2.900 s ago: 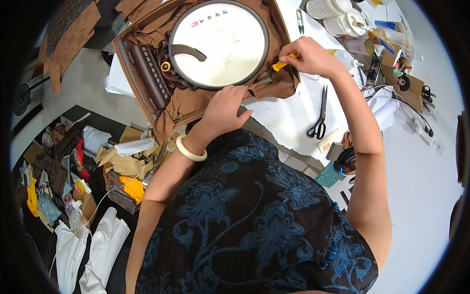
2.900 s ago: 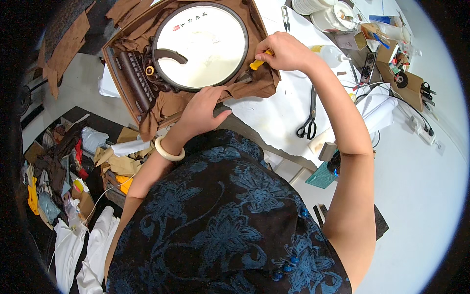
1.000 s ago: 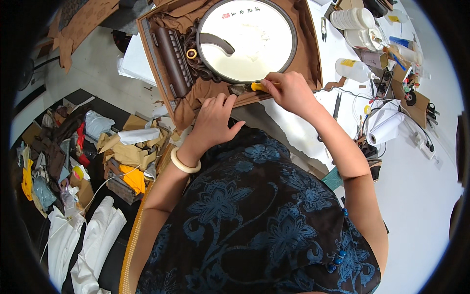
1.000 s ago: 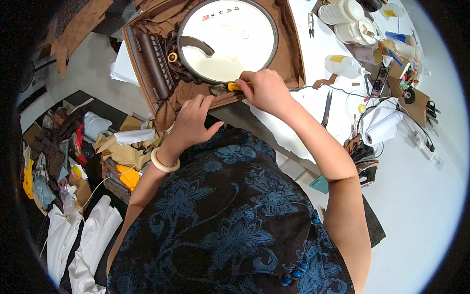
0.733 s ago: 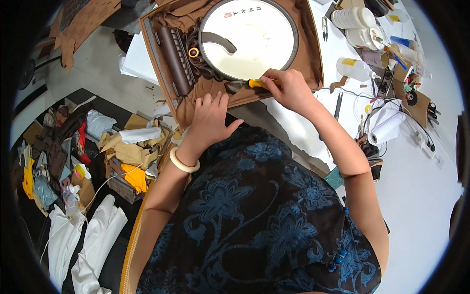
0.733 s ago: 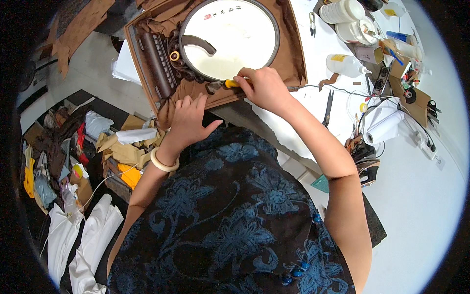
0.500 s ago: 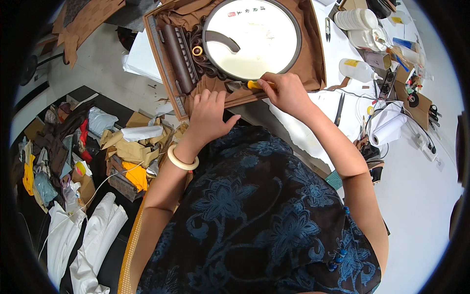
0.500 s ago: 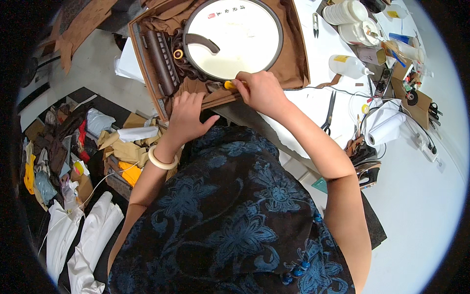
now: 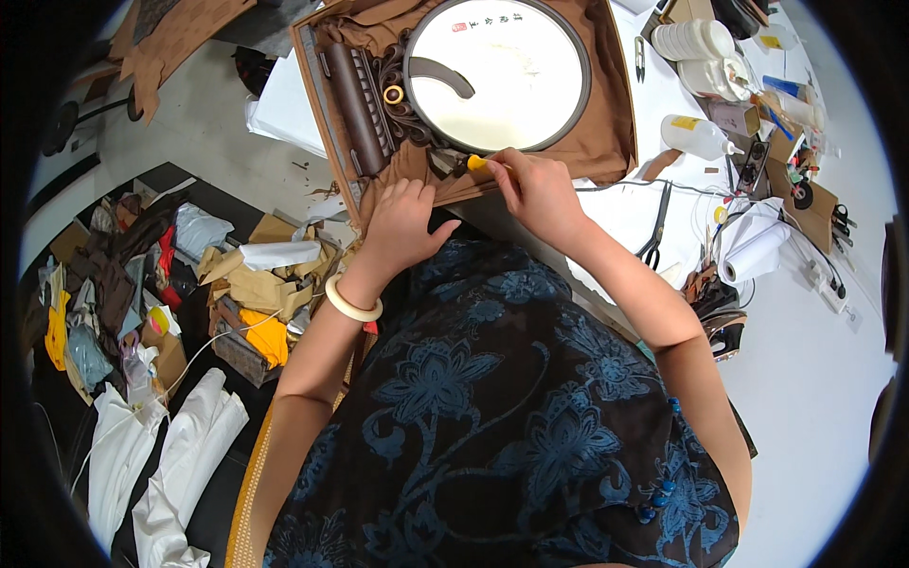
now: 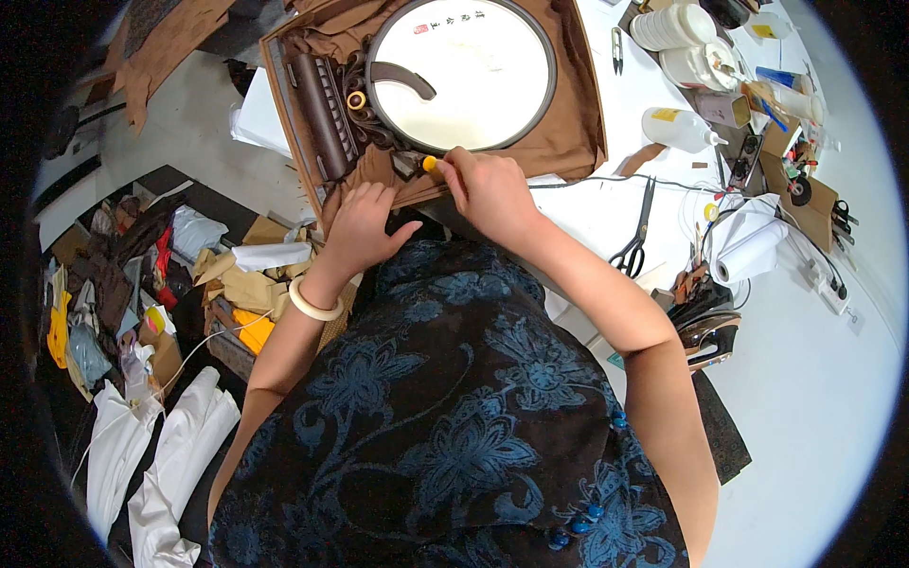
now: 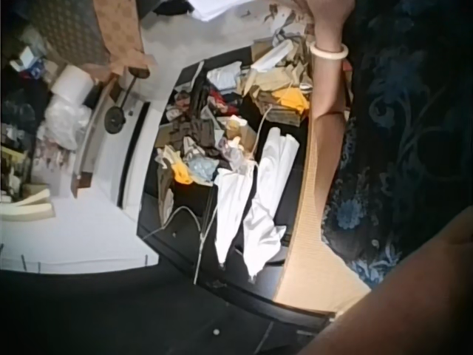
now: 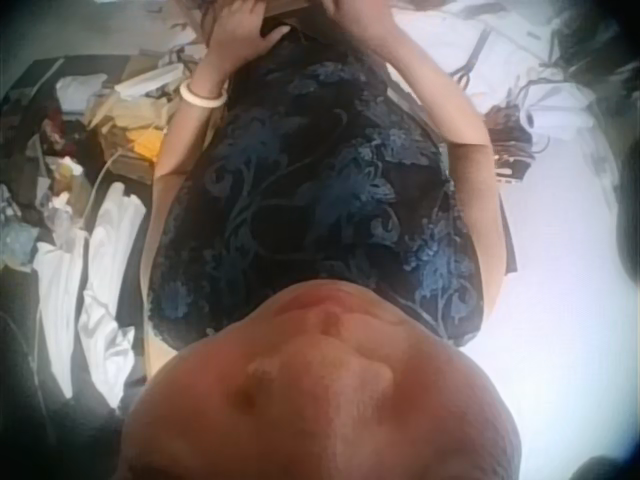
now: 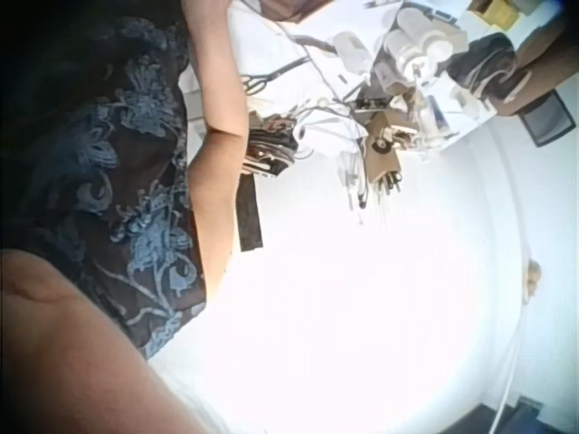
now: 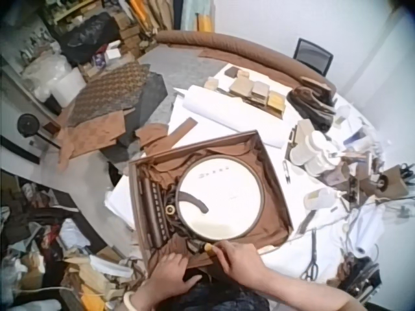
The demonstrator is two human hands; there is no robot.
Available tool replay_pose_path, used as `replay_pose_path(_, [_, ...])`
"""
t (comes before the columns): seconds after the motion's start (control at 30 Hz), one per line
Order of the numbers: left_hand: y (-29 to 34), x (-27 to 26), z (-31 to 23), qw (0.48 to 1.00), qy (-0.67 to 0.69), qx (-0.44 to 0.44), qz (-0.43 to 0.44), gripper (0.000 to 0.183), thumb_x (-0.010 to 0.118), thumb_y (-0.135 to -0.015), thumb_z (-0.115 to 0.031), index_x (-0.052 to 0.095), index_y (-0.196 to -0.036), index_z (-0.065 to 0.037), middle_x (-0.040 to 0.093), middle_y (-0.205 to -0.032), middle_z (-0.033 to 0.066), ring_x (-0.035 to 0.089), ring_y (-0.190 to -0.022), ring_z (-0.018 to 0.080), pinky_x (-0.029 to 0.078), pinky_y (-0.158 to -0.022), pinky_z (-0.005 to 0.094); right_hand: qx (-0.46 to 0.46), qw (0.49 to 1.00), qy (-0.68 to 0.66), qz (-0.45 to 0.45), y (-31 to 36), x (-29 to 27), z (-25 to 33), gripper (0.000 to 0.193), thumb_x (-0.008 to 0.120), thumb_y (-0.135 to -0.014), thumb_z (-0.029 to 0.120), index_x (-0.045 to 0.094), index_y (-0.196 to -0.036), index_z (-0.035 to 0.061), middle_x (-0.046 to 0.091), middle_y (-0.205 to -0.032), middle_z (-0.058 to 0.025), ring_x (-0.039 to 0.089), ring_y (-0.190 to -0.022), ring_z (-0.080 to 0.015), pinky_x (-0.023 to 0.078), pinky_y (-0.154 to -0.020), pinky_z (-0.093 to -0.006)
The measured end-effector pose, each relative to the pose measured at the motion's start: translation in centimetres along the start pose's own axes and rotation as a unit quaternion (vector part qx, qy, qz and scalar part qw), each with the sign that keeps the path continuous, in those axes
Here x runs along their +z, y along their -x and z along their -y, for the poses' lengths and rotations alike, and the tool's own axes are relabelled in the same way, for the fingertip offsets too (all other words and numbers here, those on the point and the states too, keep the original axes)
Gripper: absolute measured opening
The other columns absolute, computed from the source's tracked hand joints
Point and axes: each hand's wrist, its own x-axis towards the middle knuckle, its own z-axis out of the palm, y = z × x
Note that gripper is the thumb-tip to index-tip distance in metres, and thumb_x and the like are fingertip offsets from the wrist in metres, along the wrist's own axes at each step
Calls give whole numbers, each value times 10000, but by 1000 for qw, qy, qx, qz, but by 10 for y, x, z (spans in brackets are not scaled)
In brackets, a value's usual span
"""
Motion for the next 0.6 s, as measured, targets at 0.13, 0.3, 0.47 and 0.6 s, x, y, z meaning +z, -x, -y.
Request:
replay_pose_path(0.13, [1,-4,-1,1000,6,1,-14,514,842,-895,-409,682,-1061,50,647,-1014,172,613,-1018,372,518,-903,479,-11,1000,17,-20,5,14,5,233,645,-1077,215,666,-946,24,691,-697,-181,693,-638,-405,550,-587,-501])
replay_pose_path(0.3, [-1,-7,1,995,-8,-3,-96,642,771,-970,-462,667,-1203,127,653,-1249,262,617,-1170,426,510,-1033,515,-34,999,38,-16,3,14,3,212,670,-1057,211,681,-956,25,696,-699,-189,689,-620,-400,549,-579,-494])
replay_pose_path(0.47, [1,10,8,993,-63,-22,-102,764,703,-1017,-504,615,-1327,189,624,-1375,320,587,-1300,455,498,-1104,496,-25,999,11,-18,-9,6,12,190,683,-1044,188,697,-956,21,695,-691,-186,694,-617,-386,549,-581,-479])
replay_pose_path(0.6, [7,11,3,995,53,-65,-62,791,693,-1020,-522,606,-1333,199,629,-1357,323,594,-1292,453,498,-1102,486,-52,998,12,-34,-15,18,14,194,678,-1048,188,694,-956,18,703,-709,-188,694,-618,-387,548,-582,-475])
